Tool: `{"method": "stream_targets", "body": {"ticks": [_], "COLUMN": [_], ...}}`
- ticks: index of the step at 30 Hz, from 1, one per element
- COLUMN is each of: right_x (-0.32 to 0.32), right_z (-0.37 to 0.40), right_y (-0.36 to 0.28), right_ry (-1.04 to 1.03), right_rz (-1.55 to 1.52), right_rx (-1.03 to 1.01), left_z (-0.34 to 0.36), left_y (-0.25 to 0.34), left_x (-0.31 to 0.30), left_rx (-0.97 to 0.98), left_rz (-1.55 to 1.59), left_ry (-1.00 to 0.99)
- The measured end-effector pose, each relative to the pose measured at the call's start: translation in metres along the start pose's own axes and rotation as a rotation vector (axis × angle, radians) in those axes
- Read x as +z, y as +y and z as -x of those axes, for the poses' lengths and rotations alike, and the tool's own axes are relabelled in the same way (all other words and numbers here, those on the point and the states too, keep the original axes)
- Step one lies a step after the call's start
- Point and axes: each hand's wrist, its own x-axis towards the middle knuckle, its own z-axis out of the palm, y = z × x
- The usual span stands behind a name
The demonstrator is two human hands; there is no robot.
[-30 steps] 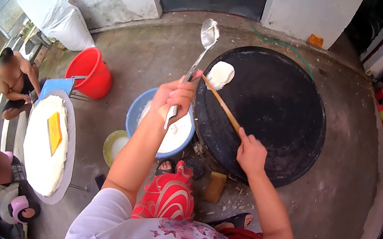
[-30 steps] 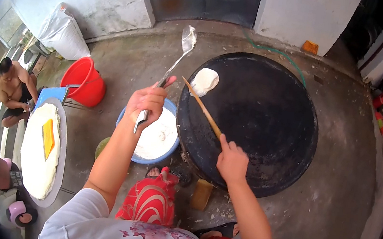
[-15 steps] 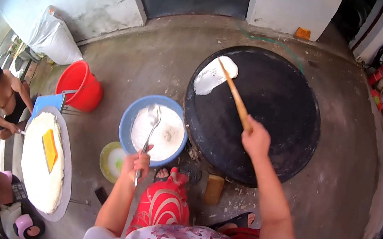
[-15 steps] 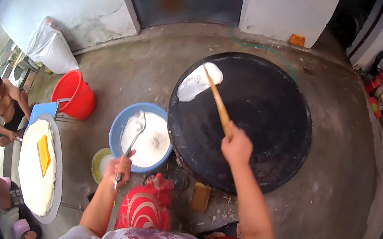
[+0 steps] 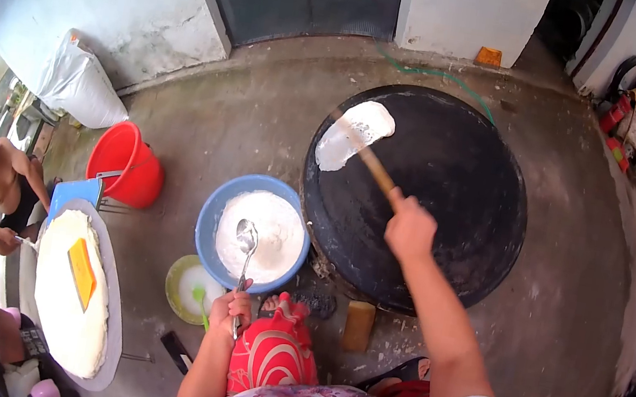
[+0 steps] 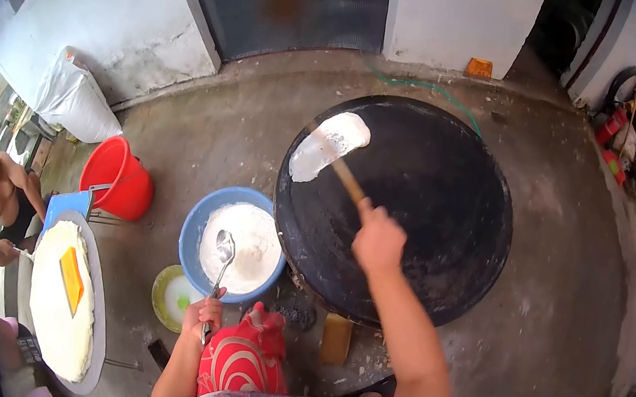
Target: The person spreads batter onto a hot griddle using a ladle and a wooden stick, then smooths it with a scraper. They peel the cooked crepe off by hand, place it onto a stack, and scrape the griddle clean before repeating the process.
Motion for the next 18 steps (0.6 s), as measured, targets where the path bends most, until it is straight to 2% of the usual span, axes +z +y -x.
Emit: {"method": "stream_targets", "body": {"ticks": [2,4,6,7,8,11,12,15,18], "right_x": [0.006,0.007,0.019,-0.003,-0.006,0.008,0.001,0.008,-0.005], "right_z": [-0.022,-0.014,0.013,0.021,0.023,-0.009,-0.018,-0.010,-0.008], "right_y": [0.031,0.030,0.019,0.000,-0.001,0.057,0.060,0.035,-0.007], "right_ry": [0.030,-0.001,0.118,-0.022,-0.087,0.085,-0.014,0.038,-0.076], "right_rz": [0.094,-0.081,-0.268,-0.291,-0.228,0.107,0.101,-0.330,-0.183], "right_rx": [0.116,0.219,0.147,0.115,0.062,0.103,0.213,0.349,0.112], "left_z": [0.000,-0.001,-0.003,-0.005,-0.009,-0.009,-0.006,-0.011,-0.018], "left_y": [-0.002,0.001,0.003,0.004,0.007,0.008,0.006,0.012,0.012], "left_x": [-0.002,0.001,-0.005,-0.007,-0.008,-0.011,-0.008,-0.011,-0.012], "left_rx": [0.004,-0.005,0.028,0.022,0.015,0.004,0.002,-0.007,-0.005], "left_rz": [0.003,-0.005,-0.006,-0.010,-0.008,-0.014,-0.009,-0.016,-0.034], "left_ry": [0.016,0.021,0.006,-0.003,-0.004,0.023,0.035,0.028,0.015]}}
